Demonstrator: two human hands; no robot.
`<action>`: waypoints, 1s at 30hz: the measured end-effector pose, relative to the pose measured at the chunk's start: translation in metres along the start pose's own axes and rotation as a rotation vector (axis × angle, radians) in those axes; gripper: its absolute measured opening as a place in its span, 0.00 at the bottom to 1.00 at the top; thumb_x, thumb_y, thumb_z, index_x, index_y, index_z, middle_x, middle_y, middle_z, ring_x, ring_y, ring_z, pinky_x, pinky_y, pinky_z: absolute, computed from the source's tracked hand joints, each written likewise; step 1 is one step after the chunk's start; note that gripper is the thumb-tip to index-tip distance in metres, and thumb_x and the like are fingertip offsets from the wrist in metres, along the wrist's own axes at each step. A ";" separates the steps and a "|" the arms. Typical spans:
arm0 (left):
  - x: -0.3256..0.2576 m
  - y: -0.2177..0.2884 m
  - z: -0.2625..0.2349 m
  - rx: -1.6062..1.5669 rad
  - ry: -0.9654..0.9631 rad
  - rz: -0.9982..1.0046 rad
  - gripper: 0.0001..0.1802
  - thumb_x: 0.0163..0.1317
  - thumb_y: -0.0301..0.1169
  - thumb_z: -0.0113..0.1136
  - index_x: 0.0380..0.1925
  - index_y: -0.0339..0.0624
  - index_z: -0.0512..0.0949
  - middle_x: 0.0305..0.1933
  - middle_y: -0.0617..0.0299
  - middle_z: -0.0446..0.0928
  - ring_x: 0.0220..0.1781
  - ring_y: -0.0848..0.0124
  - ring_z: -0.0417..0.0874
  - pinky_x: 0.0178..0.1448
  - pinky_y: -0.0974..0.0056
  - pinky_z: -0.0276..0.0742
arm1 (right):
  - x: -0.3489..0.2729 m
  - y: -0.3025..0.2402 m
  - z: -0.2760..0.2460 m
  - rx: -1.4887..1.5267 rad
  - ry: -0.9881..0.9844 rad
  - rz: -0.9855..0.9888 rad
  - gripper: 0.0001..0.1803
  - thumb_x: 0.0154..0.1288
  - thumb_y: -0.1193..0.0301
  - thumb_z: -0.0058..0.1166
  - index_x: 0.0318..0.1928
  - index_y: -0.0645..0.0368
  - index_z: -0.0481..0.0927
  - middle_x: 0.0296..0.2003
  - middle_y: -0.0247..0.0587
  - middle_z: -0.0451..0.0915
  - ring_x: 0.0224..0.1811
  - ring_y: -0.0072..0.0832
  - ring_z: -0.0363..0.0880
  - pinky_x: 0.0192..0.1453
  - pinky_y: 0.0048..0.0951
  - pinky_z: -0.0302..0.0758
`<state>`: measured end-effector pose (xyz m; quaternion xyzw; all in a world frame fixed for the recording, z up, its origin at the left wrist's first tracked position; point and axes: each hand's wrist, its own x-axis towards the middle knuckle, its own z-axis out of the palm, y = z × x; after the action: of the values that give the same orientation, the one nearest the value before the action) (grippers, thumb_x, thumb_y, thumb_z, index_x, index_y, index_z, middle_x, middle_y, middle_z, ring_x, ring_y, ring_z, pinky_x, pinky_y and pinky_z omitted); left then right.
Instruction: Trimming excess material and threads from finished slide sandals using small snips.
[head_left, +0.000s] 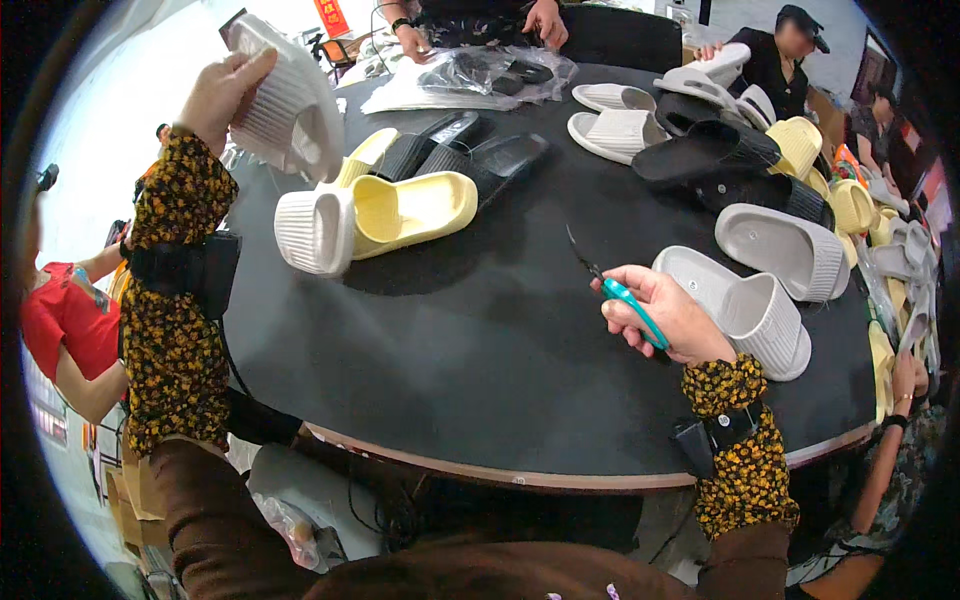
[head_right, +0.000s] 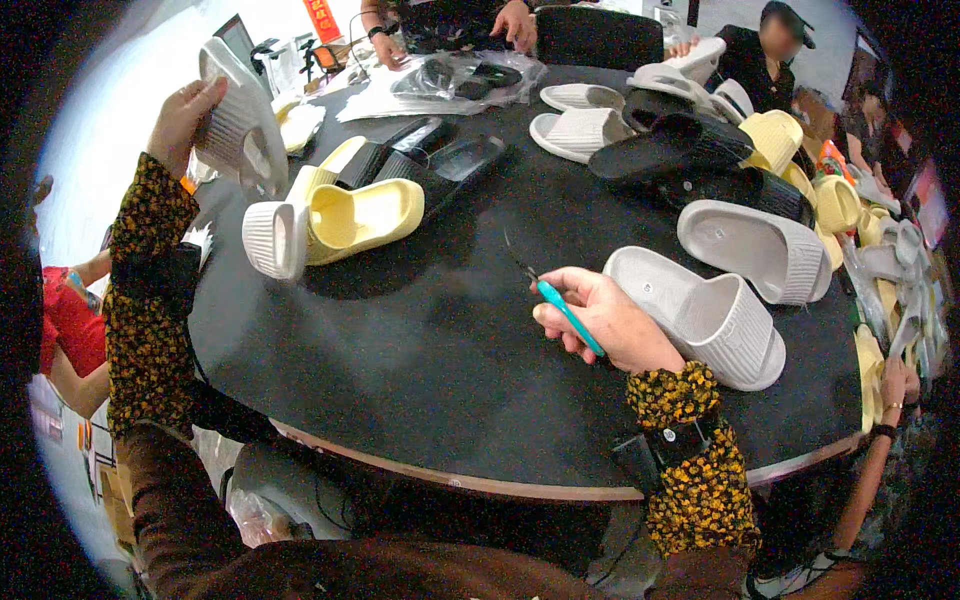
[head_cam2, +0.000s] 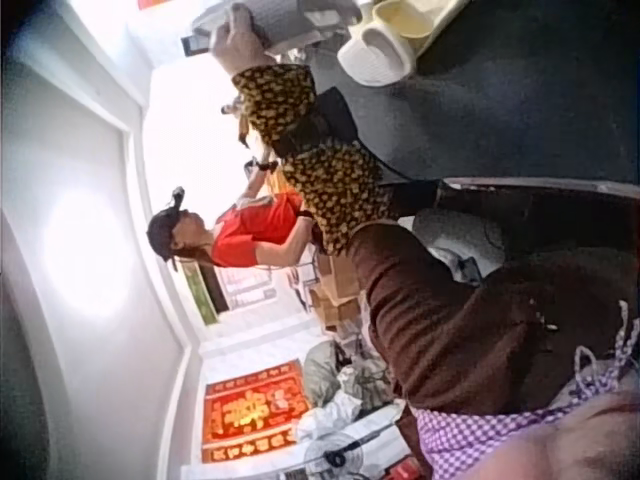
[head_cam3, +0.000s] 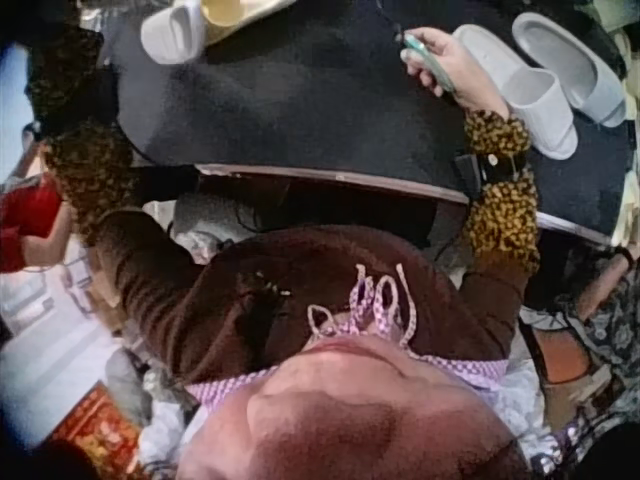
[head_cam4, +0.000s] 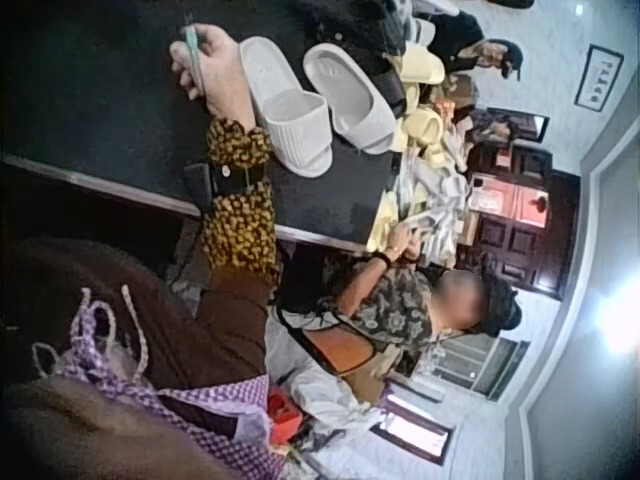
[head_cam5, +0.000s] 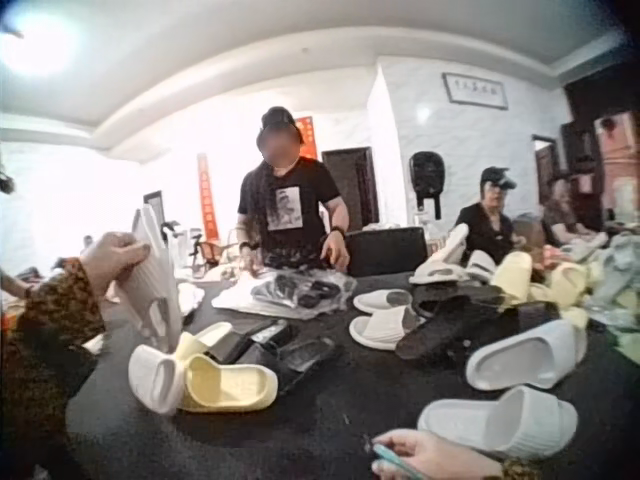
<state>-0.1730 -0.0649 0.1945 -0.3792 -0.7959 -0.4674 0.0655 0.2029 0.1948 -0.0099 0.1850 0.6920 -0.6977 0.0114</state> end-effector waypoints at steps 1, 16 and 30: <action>-0.002 0.008 -0.002 -0.088 -0.040 0.013 0.20 0.59 0.44 0.59 0.36 0.34 0.77 0.28 0.66 0.75 0.30 0.79 0.74 0.37 0.73 0.67 | 0.001 0.003 0.000 0.004 0.036 -0.041 0.21 0.57 0.66 0.59 0.49 0.60 0.71 0.24 0.29 0.75 0.17 0.11 0.68 0.14 0.13 0.62; -0.067 0.053 0.149 -0.779 -0.533 -0.221 0.15 0.66 0.36 0.51 0.39 0.31 0.75 0.38 0.57 0.79 0.38 0.74 0.80 0.43 0.70 0.76 | 0.010 0.009 -0.009 0.175 0.310 -0.247 0.16 0.60 0.67 0.56 0.46 0.60 0.72 0.23 0.30 0.74 0.16 0.10 0.69 0.12 0.13 0.63; -0.107 0.037 0.100 -0.507 -0.136 -0.109 0.11 0.62 0.28 0.51 0.38 0.28 0.72 0.33 0.57 0.75 0.32 0.73 0.77 0.36 0.69 0.74 | 0.007 0.008 -0.006 0.100 0.256 -0.190 0.21 0.58 0.67 0.57 0.49 0.62 0.71 0.25 0.31 0.74 0.17 0.09 0.69 0.14 0.11 0.64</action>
<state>-0.0483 -0.0333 0.1152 -0.3706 -0.6752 -0.6281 -0.1107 0.2002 0.2018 -0.0194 0.2066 0.6665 -0.7000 -0.1521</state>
